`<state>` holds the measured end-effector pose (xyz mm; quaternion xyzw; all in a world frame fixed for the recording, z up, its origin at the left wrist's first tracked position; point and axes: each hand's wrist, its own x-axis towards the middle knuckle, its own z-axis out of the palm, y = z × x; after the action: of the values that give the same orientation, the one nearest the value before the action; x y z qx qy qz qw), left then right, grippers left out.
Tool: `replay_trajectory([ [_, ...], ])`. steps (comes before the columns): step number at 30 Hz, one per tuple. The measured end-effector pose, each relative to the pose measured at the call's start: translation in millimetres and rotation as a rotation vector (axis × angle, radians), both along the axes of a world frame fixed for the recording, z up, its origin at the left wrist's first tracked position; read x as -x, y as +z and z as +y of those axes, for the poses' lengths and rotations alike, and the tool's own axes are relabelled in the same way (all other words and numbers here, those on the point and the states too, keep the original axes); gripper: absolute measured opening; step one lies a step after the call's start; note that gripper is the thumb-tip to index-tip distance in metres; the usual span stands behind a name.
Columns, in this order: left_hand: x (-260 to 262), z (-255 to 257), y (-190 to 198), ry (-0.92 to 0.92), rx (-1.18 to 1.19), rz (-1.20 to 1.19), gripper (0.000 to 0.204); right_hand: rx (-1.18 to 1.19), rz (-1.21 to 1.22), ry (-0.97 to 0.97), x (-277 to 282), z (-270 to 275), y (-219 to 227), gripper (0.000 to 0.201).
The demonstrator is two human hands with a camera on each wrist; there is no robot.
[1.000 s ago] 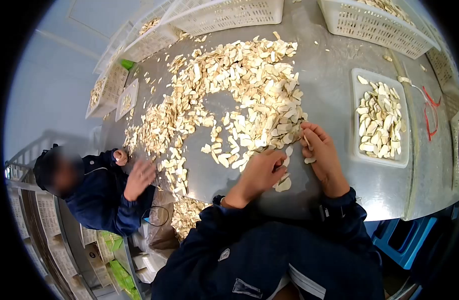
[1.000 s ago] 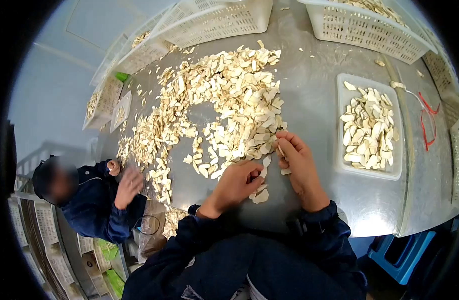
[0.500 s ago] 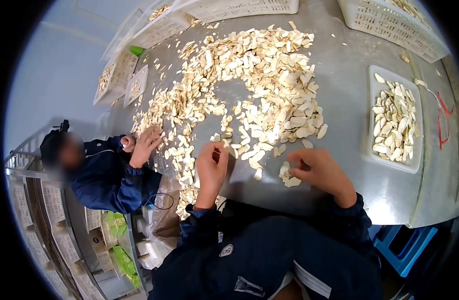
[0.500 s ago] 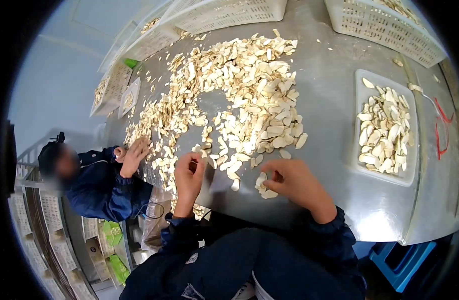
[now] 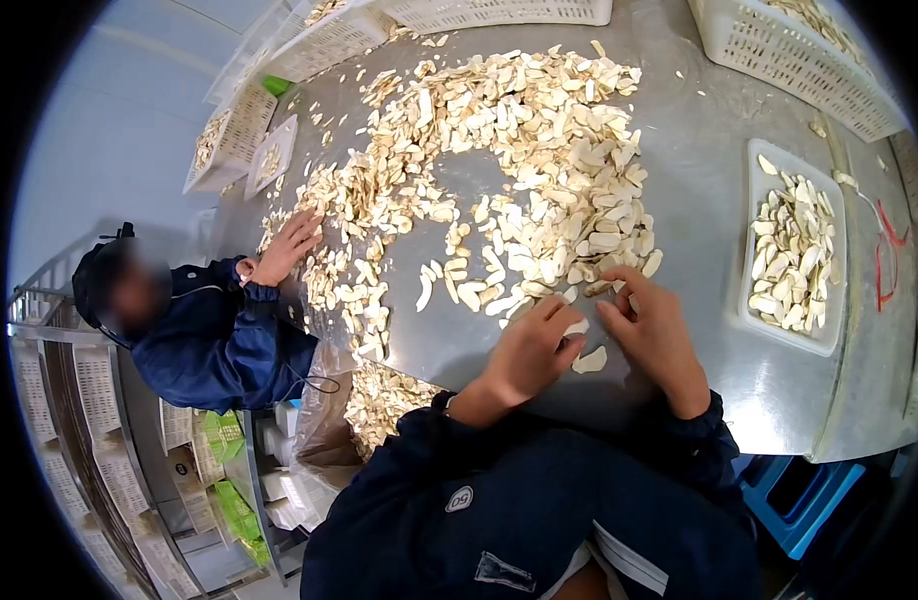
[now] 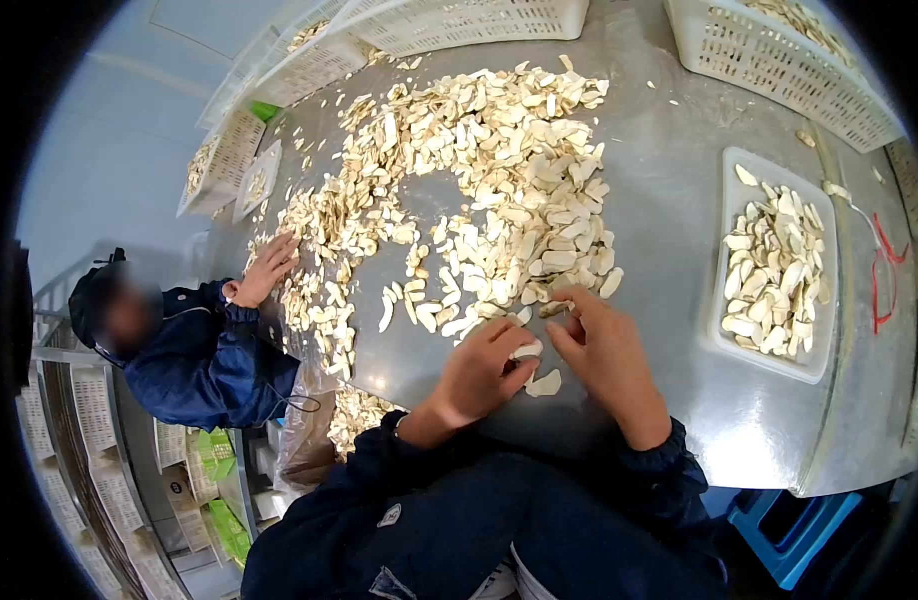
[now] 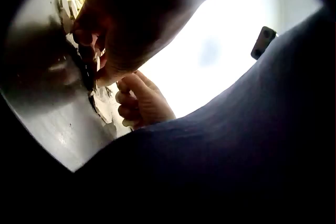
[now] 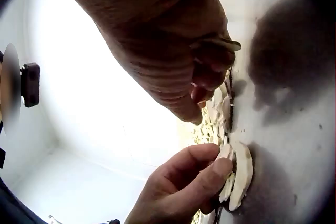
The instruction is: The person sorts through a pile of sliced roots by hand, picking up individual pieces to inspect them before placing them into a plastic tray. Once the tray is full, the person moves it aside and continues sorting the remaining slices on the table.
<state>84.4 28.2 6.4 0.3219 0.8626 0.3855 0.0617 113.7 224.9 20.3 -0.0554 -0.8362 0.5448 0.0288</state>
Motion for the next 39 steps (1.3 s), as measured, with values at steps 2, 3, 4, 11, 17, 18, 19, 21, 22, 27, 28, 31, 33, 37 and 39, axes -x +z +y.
replay_trajectory([
  [2,2,0,-10,-0.026,-0.010,0.029,0.025,0.039,-0.014,0.053,0,2,2,0.024],
  [3,4,-1,-14,-0.018,-0.033,0.042,0.024,0.061,-0.022,0.076,-1,3,2,0.025],
  [4,5,-1,-16,-0.012,-0.055,0.054,0.023,0.089,-0.043,0.097,-2,2,2,0.025],
  [11,3,-1,-3,0.271,-0.256,-0.461,0.018,0.107,0.040,0.177,-3,-11,-6,0.026],
  [17,18,-14,-4,0.195,-0.517,-0.855,0.017,0.005,0.186,0.157,-3,-13,-10,0.023],
  [18,18,-15,-2,0.181,-0.532,-0.878,0.018,-0.001,0.202,0.155,-3,-13,-11,0.023],
  [19,18,-14,3,0.167,-0.548,-0.902,0.018,0.023,0.188,0.142,-3,-14,-11,0.022],
  [21,18,-12,11,0.143,-0.574,-0.930,0.017,0.069,0.160,0.114,-3,-14,-11,0.021],
  [22,17,-11,15,0.133,-0.585,-0.937,0.016,0.068,0.169,0.114,-2,-13,-12,0.021],
  [27,17,-14,11,0.131,-0.479,-0.835,0.015,0.061,0.139,0.076,-2,-18,-9,0.020],
  [28,16,-13,10,0.155,-0.424,-0.786,0.015,0.061,0.114,0.074,-2,-18,-8,0.020],
  [31,15,-7,15,0.152,-0.266,-0.461,0.015,0.077,0.070,0.058,-3,-19,-8,0.022],
  [33,13,-1,24,0.141,-0.209,-0.271,0.014,0.109,0.081,0.033,-2,-20,-11,0.023],
  [37,8,7,30,0.150,-0.184,-0.075,0.016,0.171,0.043,0.016,-2,-20,-8,0.024],
  [39,7,8,28,0.138,-0.181,0.035,0.016,0.186,0.037,0.018,-2,-20,-7,0.023],
])
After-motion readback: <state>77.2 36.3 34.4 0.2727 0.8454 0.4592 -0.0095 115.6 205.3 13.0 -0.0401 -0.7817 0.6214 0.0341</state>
